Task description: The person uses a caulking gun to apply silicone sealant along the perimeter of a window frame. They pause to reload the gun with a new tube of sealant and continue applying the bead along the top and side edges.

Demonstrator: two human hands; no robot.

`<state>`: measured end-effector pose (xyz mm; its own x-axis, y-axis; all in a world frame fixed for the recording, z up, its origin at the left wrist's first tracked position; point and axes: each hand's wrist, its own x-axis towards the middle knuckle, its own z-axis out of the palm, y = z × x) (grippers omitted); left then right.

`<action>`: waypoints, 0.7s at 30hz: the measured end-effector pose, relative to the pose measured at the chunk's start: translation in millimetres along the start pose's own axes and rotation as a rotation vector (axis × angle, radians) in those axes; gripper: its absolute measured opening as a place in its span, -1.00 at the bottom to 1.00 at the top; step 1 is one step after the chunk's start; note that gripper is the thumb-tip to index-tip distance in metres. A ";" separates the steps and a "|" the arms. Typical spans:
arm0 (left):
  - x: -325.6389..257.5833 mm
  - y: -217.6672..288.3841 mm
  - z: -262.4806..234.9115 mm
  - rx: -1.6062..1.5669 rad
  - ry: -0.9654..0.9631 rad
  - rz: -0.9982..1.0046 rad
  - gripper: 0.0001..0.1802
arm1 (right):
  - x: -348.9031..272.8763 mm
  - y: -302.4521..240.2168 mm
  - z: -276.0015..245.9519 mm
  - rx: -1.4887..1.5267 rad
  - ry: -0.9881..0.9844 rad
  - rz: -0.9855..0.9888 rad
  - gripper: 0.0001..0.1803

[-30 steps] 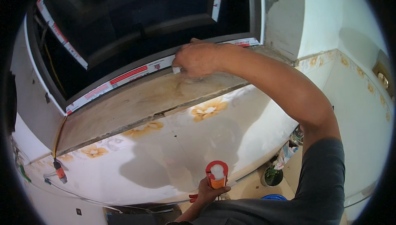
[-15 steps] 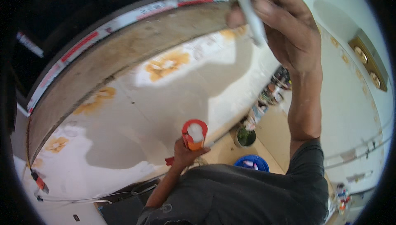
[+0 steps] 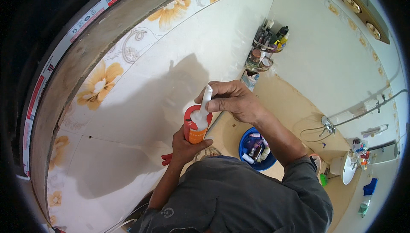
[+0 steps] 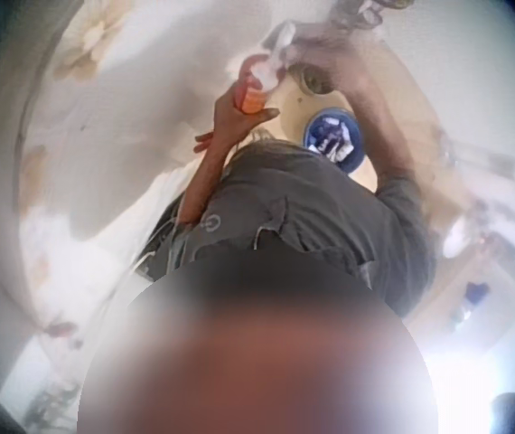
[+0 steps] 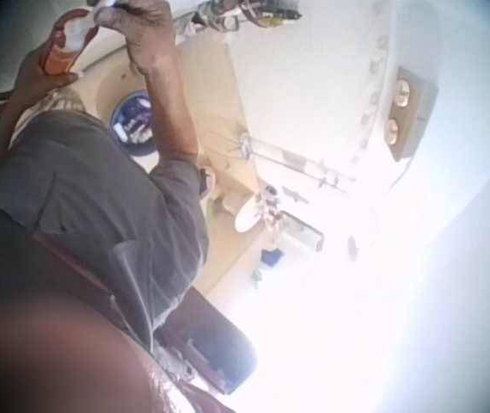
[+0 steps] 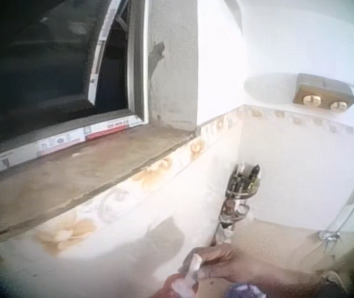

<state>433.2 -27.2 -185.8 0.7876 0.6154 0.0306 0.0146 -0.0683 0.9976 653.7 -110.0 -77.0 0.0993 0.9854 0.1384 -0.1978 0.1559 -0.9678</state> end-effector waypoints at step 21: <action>-9.5 -3.9 4.3 0.078 0.048 -0.091 -0.29 | -0.6 25.5 18.5 -0.436 0.102 -0.025 -0.67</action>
<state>428.3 -36.1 -190.2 0.7501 0.6590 -0.0552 0.1344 -0.0701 0.9884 630.6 -105.3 -97.9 0.1985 0.9665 0.1627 0.2336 0.1146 -0.9656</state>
